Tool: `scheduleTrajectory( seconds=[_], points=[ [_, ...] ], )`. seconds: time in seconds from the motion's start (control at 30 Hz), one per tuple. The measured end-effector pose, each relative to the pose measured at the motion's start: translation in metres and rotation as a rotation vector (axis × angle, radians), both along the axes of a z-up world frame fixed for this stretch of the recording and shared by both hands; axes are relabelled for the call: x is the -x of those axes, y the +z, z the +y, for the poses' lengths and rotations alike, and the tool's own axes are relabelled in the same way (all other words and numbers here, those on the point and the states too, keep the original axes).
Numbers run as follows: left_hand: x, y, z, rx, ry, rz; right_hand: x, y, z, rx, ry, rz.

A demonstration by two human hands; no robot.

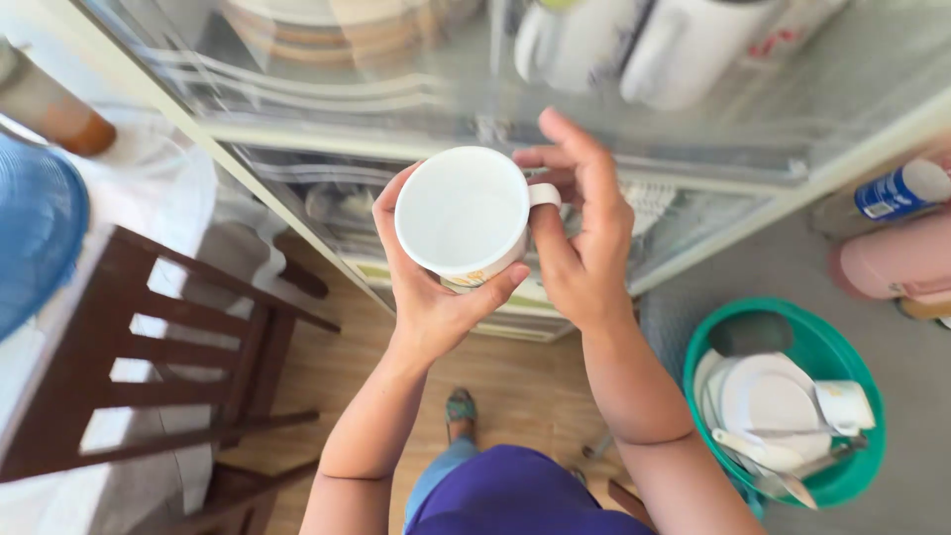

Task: The recorder wipes wet mugs, cups, spoons, and tongs with a blue cloth and organizes them inside a multi-tier plastic dish cabinet.

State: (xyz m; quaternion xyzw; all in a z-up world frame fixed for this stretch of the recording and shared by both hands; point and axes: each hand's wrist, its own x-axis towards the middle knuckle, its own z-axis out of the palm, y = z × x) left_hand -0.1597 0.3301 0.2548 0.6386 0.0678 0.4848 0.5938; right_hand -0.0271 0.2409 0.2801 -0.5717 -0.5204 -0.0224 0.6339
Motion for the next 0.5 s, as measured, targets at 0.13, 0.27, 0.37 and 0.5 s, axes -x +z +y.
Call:
scheduleTrajectory(
  seconds=[0.13, 0.27, 0.37, 0.5],
  points=[
    [0.000, 0.021, 0.043, 0.033, -0.055, -0.052, -0.003, 0.029, 0.038, -0.027, -0.038, -0.008],
    [-0.003, 0.027, 0.065, 0.011, -0.081, -0.036, -0.018, 0.047, 0.044, 0.008, 0.037, -0.020],
    [-0.007, 0.021, 0.074, -0.005, -0.121, -0.017, -0.026, 0.060, 0.046, 0.019, 0.193, 0.078],
    [-0.015, 0.018, 0.075, -0.007, -0.162, 0.022, -0.027, 0.047, 0.068, -0.115, 0.119, 0.279]
  ],
)
